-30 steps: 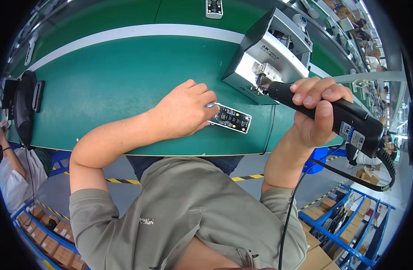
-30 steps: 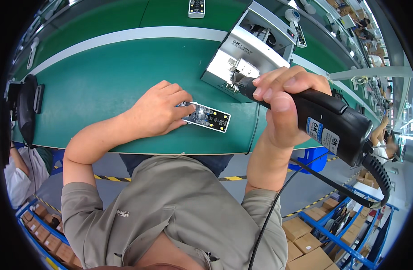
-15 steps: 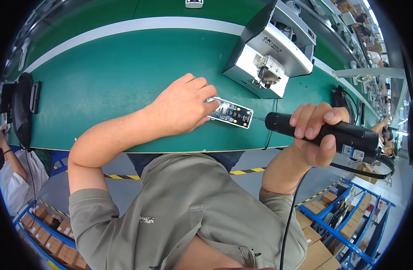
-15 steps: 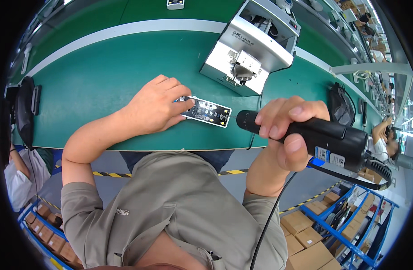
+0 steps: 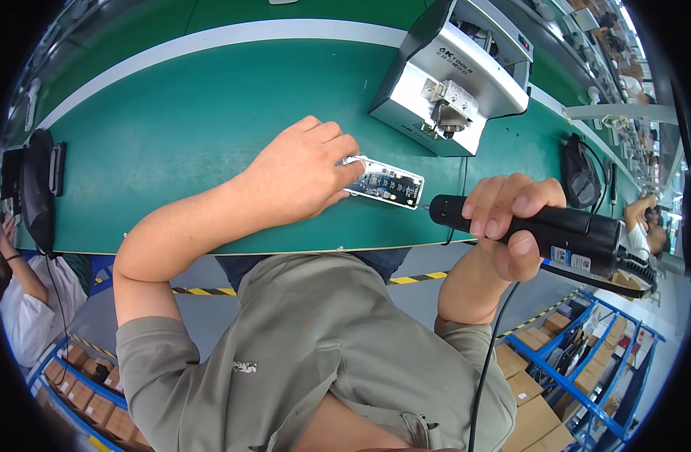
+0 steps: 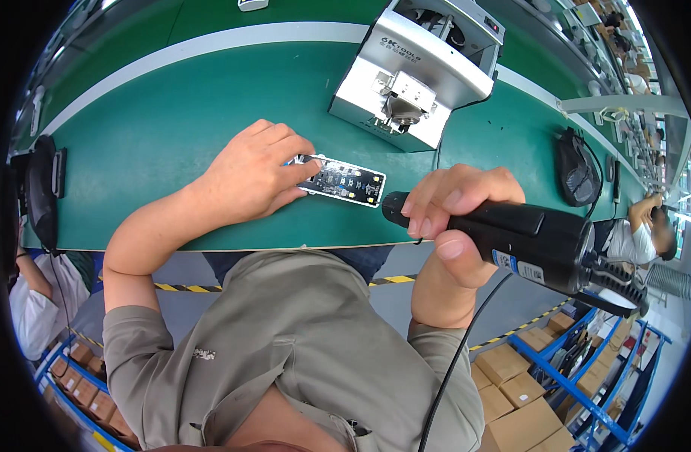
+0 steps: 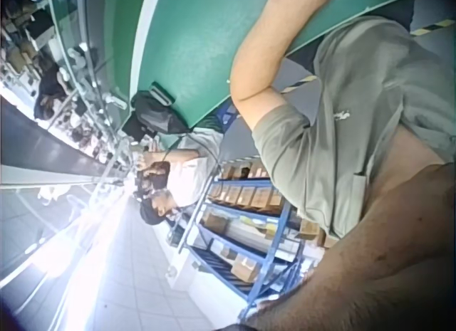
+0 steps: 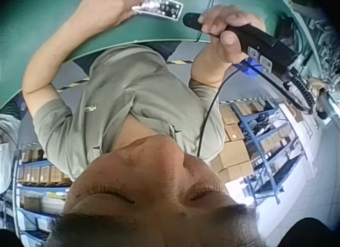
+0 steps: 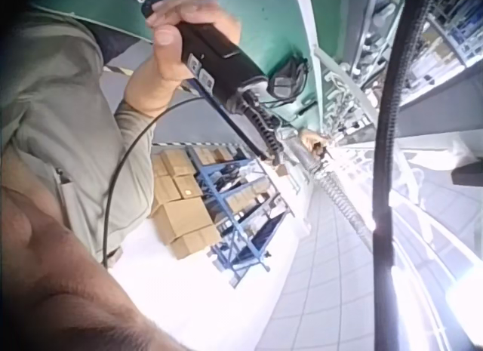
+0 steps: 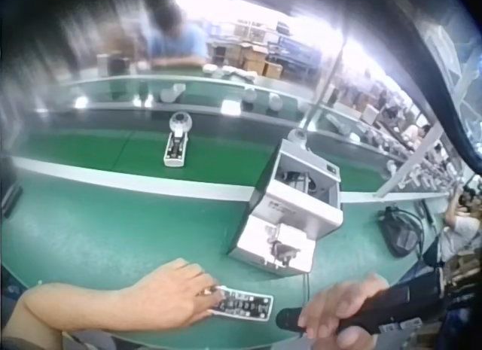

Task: The person is assembling electronic components on a PCB using an electric screwdriver.

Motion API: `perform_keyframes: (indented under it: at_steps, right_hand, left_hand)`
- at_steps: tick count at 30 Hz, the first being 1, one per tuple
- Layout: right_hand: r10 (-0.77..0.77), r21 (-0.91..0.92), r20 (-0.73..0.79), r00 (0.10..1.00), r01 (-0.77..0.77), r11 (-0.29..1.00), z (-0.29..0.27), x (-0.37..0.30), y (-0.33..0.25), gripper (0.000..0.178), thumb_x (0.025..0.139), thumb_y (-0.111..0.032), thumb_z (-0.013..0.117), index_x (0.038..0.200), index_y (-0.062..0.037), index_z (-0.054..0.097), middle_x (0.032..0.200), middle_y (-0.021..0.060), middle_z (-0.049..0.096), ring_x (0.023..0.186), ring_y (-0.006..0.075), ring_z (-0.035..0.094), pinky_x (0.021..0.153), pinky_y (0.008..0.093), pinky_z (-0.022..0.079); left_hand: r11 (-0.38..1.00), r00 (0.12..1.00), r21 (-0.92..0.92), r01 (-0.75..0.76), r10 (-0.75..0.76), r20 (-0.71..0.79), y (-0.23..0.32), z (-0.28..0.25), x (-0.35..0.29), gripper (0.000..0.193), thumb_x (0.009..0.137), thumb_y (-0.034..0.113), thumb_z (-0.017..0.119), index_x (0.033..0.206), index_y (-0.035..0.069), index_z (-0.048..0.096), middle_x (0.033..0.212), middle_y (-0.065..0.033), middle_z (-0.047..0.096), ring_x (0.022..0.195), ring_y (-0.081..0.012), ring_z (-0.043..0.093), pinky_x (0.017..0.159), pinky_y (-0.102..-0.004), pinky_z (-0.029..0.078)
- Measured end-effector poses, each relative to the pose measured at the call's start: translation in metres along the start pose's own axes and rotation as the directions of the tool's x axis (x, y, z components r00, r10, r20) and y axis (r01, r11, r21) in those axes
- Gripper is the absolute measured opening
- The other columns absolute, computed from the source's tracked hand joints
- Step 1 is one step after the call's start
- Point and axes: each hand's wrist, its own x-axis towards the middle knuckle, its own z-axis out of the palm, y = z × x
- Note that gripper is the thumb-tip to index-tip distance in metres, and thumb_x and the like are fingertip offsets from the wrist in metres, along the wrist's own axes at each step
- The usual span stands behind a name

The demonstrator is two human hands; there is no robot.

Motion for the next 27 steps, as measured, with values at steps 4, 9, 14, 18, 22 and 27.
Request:
perform_keyframes:
  at_steps: [4, 9, 14, 18, 22, 27]
  right_hand:
    - [0.003, -0.010, 0.009, 1.000, -0.003, 1.000, 0.005, 0.000, 0.002, 0.031, 0.073, -0.009, 0.073, 0.098, -0.0048, 0.055, 0.067, 0.0065, 0.059, 0.054, 0.0174, 0.059, 0.060, 0.0300, 0.052]
    - [0.002, -0.007, 0.021, 1.000, -0.002, 1.000, 0.005, -0.001, 0.004, 0.031, 0.073, -0.009, 0.074, 0.097, -0.0054, 0.055, 0.067, 0.0060, 0.059, 0.054, 0.0176, 0.059, 0.060, 0.0300, 0.052]
    - [-0.009, 0.029, -0.016, 1.000, 0.010, 1.000, 0.003, 0.001, -0.003, 0.031, 0.075, -0.010, 0.073, 0.100, -0.0048, 0.055, 0.069, 0.0063, 0.060, 0.057, 0.0177, 0.060, 0.060, 0.0300, 0.052]
    - [-0.044, -0.007, -0.072, 0.996, 0.043, 0.999, -0.008, 0.004, -0.015, 0.029, 0.079, -0.011, 0.070, 0.103, -0.0043, 0.055, 0.071, 0.0070, 0.061, 0.060, 0.0178, 0.060, 0.061, 0.0297, 0.052]
    - [-0.122, -0.223, -0.159, 0.980, 0.085, 0.971, -0.020, -0.001, -0.009, 0.028, 0.086, -0.014, 0.065, 0.110, -0.0044, 0.053, 0.074, 0.0074, 0.060, 0.063, 0.0178, 0.060, 0.064, 0.0290, 0.051]
    - [-0.083, -0.320, -0.363, 0.928, -0.040, 0.947, -0.019, -0.010, 0.007, 0.026, 0.085, -0.009, 0.064, 0.109, -0.0031, 0.055, 0.076, 0.0109, 0.061, 0.064, 0.0212, 0.061, 0.062, 0.0300, 0.052]
  left_hand:
    - [1.000, 1.000, -0.020, 0.009, -0.008, 0.013, -0.001, -0.001, 0.000, 0.030, 0.074, 0.020, 0.073, 0.101, 0.009, 0.066, 0.105, -0.0058, 0.058, 0.094, -0.0219, 0.053, 0.084, -0.0343, 0.041]
    - [1.000, 1.000, -0.025, -0.007, 0.007, -0.005, -0.004, -0.001, 0.002, 0.029, 0.074, 0.020, 0.073, 0.100, 0.009, 0.066, 0.105, -0.0058, 0.058, 0.094, -0.0220, 0.053, 0.084, -0.0346, 0.042]
    - [0.999, 0.999, -0.026, -0.019, 0.019, -0.026, -0.006, -0.001, 0.000, 0.027, 0.075, 0.021, 0.072, 0.099, 0.010, 0.067, 0.105, -0.0058, 0.058, 0.093, -0.0223, 0.053, 0.084, -0.0347, 0.042]
    - [1.000, 1.000, -0.030, 0.007, -0.008, -0.017, -0.004, -0.001, -0.004, 0.030, 0.073, 0.019, 0.073, 0.101, 0.010, 0.066, 0.107, -0.0060, 0.058, 0.093, -0.0230, 0.053, 0.085, -0.0351, 0.042]
    - [1.000, 1.000, -0.022, 0.014, -0.014, -0.001, -0.003, 0.001, -0.005, 0.031, 0.074, 0.021, 0.072, 0.102, 0.011, 0.065, 0.107, -0.0057, 0.058, 0.093, -0.0232, 0.054, 0.085, -0.0349, 0.042]
    - [0.999, 1.000, -0.035, 0.004, -0.004, 0.021, -0.001, 0.001, -0.001, 0.038, 0.073, 0.024, 0.071, 0.108, 0.010, 0.062, 0.110, -0.0051, 0.059, 0.094, -0.0229, 0.054, 0.086, -0.0350, 0.042]
